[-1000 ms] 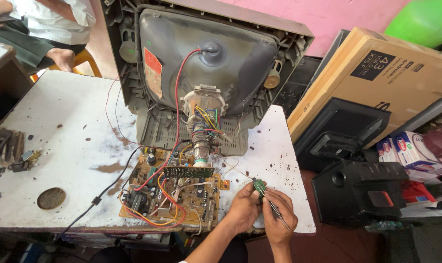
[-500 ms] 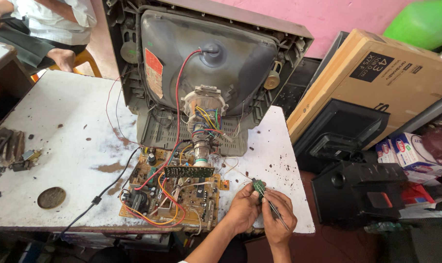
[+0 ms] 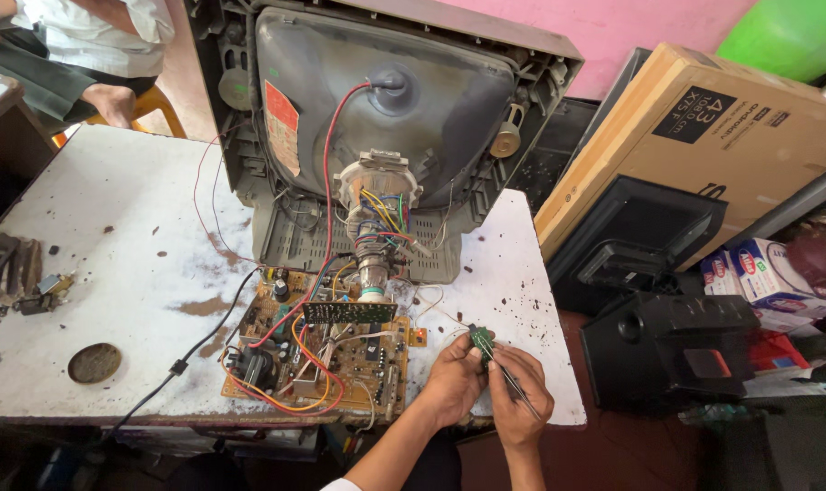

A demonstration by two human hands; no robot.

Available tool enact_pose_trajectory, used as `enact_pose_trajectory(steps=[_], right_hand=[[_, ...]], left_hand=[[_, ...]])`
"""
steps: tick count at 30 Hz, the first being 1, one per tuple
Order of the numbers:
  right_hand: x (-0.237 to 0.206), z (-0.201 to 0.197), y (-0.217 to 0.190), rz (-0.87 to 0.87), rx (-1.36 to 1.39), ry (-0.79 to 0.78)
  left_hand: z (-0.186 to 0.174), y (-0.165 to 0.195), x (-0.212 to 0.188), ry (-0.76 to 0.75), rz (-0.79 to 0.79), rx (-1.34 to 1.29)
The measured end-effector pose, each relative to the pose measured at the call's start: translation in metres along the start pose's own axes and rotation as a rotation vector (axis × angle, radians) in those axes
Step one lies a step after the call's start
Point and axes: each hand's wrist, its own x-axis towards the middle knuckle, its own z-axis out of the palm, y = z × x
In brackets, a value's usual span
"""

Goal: The person holds a small green circuit board and uses a metal tool to scrape or clean its surface repeatedly. The board is turned over and worked on from different angles while the person remains seated at a cluttered workbench with a disassembled CRT television nearby.

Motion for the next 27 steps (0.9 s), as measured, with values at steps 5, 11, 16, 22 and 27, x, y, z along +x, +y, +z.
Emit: enact_pose_trajectory(steps=[5,11,16,22,27], right_hand=[[-0.001,0.000,0.000,-0.004,-0.012,-0.004],[-0.001,-0.002,0.002,-0.010,0.002,-0.016],[-0.002,-0.005,0.002,0.007,0.072,0.008],[-0.006,-0.010,0.008,0.157,0.219,0.029],[-0.011,-0.017,0.010,0.231,0.180,0.060]], left_hand=[[0.003,0.002,-0.003,-0.016,0.004,0.003],[0.005,0.004,-0.006,-0.004,-0.018,0.035],[0.004,0.000,-0.003,-0.029,-0.003,0.001],[0.001,-0.005,-0.002,-0.056,0.011,-0.028],[0.000,-0.007,-0.005,-0.053,0.013,-0.028]])
